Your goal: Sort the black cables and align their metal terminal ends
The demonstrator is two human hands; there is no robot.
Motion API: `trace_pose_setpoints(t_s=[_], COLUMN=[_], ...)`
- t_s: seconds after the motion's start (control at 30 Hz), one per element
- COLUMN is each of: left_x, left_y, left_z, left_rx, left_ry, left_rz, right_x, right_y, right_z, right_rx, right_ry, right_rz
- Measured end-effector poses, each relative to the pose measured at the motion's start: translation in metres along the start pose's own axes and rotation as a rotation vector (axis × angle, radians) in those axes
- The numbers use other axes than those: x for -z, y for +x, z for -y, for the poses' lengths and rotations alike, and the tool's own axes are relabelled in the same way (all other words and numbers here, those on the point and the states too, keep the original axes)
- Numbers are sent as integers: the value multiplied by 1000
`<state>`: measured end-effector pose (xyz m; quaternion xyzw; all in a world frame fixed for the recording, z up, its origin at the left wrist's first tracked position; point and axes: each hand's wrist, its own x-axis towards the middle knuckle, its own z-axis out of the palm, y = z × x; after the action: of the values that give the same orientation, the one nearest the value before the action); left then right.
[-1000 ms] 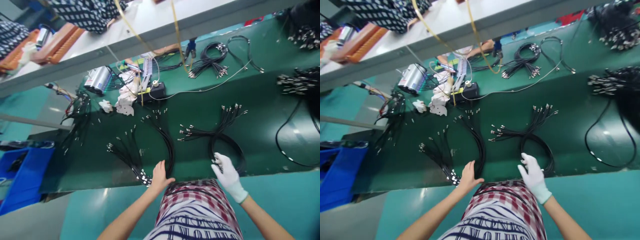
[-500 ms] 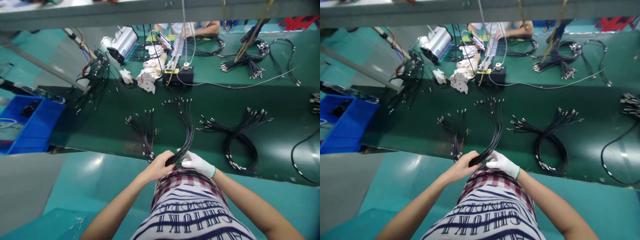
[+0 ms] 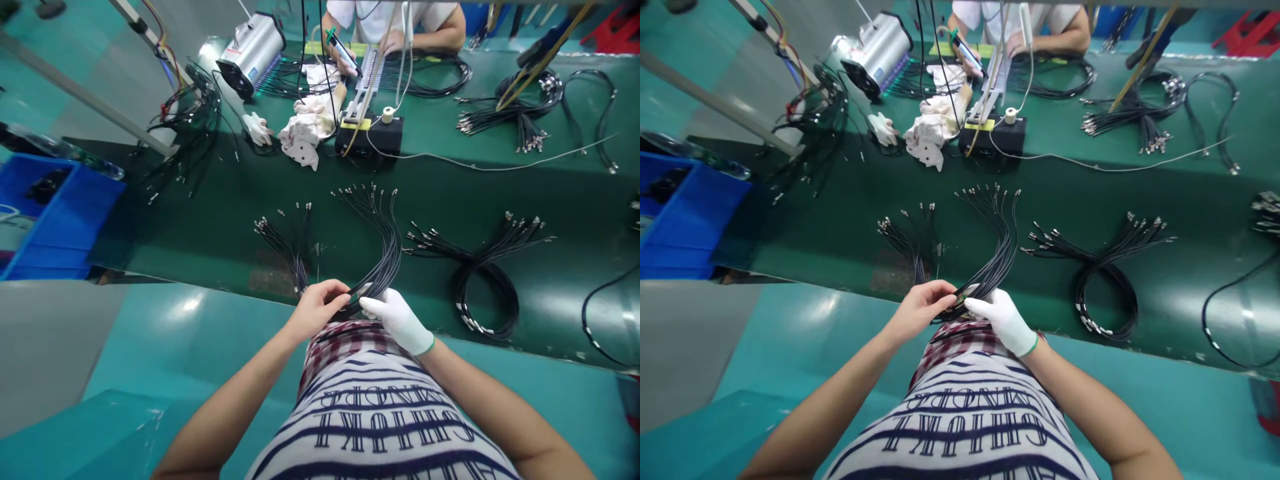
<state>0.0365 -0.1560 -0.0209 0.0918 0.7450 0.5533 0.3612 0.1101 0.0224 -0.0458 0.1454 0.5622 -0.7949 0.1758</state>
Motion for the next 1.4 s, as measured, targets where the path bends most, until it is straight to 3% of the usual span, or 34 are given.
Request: trace_pose_setpoints(t_s=[0.13,0.3,0.47,0.67,1.13,1.4], left_x=[5,13,15,7,15,10], left_y=[4,3,-1,-5,-6,-6], left_z=[2,-2,-8,-11,-9,-13], left_rx=[105,101,70,70,128,145], left_ry=[-221,-272,-179,97,6,45], left_rz=[44,15,-5,123,129,150], right_x=[-1,1,2,2,1,-3], right_y=[2,0,-1,0,-4,-2], right_z=[-5,-12,-16,-23,-17,-11], right_rx=[-13,-63,-88,-13,-50,41], right_ry=[52,133,141,107,173,149], right_rz=[-10,-53,-68,-80,-48,29])
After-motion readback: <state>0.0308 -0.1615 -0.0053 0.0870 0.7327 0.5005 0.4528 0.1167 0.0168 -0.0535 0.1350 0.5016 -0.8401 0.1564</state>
